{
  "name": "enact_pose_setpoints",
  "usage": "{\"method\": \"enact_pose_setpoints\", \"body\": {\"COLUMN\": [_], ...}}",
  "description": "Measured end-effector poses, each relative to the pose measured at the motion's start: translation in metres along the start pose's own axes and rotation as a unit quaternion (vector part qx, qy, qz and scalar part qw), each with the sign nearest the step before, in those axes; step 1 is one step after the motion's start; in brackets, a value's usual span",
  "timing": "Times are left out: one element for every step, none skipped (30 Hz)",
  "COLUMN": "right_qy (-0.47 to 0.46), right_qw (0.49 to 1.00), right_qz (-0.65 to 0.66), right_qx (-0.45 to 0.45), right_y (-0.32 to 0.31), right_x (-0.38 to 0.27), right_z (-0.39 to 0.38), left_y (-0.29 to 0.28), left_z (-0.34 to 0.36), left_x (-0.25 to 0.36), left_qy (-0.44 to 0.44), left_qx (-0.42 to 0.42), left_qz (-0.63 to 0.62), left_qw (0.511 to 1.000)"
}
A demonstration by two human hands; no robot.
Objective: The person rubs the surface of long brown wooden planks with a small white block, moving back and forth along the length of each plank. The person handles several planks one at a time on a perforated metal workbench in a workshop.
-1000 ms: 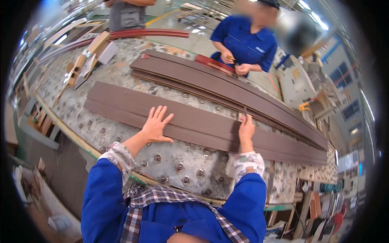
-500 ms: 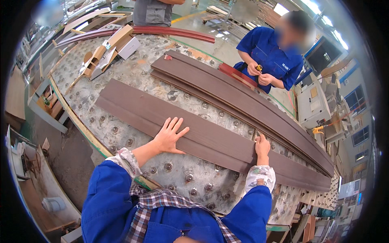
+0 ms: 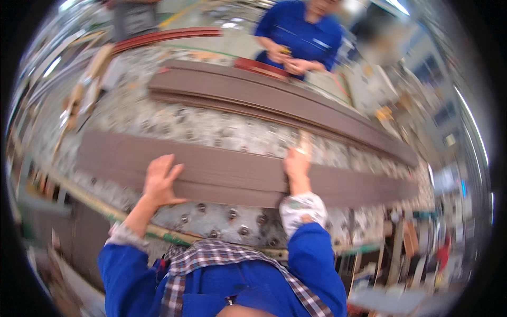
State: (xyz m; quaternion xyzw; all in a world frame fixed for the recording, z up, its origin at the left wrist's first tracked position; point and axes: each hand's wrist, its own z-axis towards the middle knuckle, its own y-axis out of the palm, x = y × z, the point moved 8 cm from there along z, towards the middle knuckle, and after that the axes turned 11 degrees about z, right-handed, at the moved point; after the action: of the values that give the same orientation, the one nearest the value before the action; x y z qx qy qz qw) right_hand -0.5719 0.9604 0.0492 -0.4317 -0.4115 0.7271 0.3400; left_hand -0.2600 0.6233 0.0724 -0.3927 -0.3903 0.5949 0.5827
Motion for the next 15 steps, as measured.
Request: {"method": "enact_pose_setpoints", "body": {"right_qy": [0.012,0.029,0.052,0.076,0.053,0.048,0.031,0.032,0.028,-0.011,-0.052,-0.095,-0.071,-0.046,-0.022], "right_qw": [1.0,0.998,0.996,0.993,0.994,0.996,0.996,0.988,0.974,0.961,0.941,0.916,0.913,0.91,0.906], "right_qz": [0.007,0.026,0.042,0.058,0.079,0.065,0.086,0.144,0.2,0.221,0.237,0.251,0.244,0.239,0.235], "right_qx": [-0.012,-0.039,-0.055,-0.065,-0.059,-0.044,-0.007,0.049,0.098,0.167,0.234,0.299,0.32,0.336,0.352], "right_y": [0.009,0.013,0.012,0.012,0.019,0.018,0.019,0.009,-0.008,-0.026,-0.043,-0.063,-0.079,-0.094,-0.104], "right_x": [-0.01,-0.028,-0.036,-0.044,-0.045,-0.048,-0.052,-0.063,-0.072,-0.076,-0.078,-0.077,-0.076,-0.079,-0.075], "right_z": [-0.002,-0.009,-0.013,-0.019,-0.022,-0.026,-0.028,-0.039,-0.046,-0.051,-0.058,-0.068,-0.078,-0.094,-0.108], "left_y": [0.002,-0.004,-0.001,0.002,0.001,-0.003,-0.008,-0.008,-0.008,-0.009,-0.007,-0.005,-0.004,-0.008,-0.006], "left_z": [-0.01,-0.018,-0.023,-0.027,-0.029,-0.03,-0.032,-0.04,-0.043,-0.042,-0.039,-0.035,-0.031,-0.029,-0.025], "left_x": [-0.009,-0.016,-0.021,-0.026,-0.032,-0.035,-0.038,-0.041,-0.042,-0.044,-0.043,-0.04,-0.04,-0.042,-0.047], "left_qy": [-0.011,-0.011,-0.015,-0.009,-0.006,0.01,0.017,0.024,0.026,0.023,0.03,0.036,0.042,0.049,0.037], "left_qx": [-0.018,-0.02,-0.003,-0.015,-0.026,-0.014,-0.005,-0.003,-0.006,-0.009,-0.033,-0.056,-0.08,-0.083,-0.112], "left_qz": [0.013,0.023,0.03,0.027,0.032,0.036,0.042,0.046,0.049,0.052,0.053,0.055,0.061,0.061,0.031], "left_qw": [1.0,0.999,0.999,0.999,0.999,0.999,0.999,0.999,0.998,0.998,0.998,0.996,0.994,0.993,0.993]}}
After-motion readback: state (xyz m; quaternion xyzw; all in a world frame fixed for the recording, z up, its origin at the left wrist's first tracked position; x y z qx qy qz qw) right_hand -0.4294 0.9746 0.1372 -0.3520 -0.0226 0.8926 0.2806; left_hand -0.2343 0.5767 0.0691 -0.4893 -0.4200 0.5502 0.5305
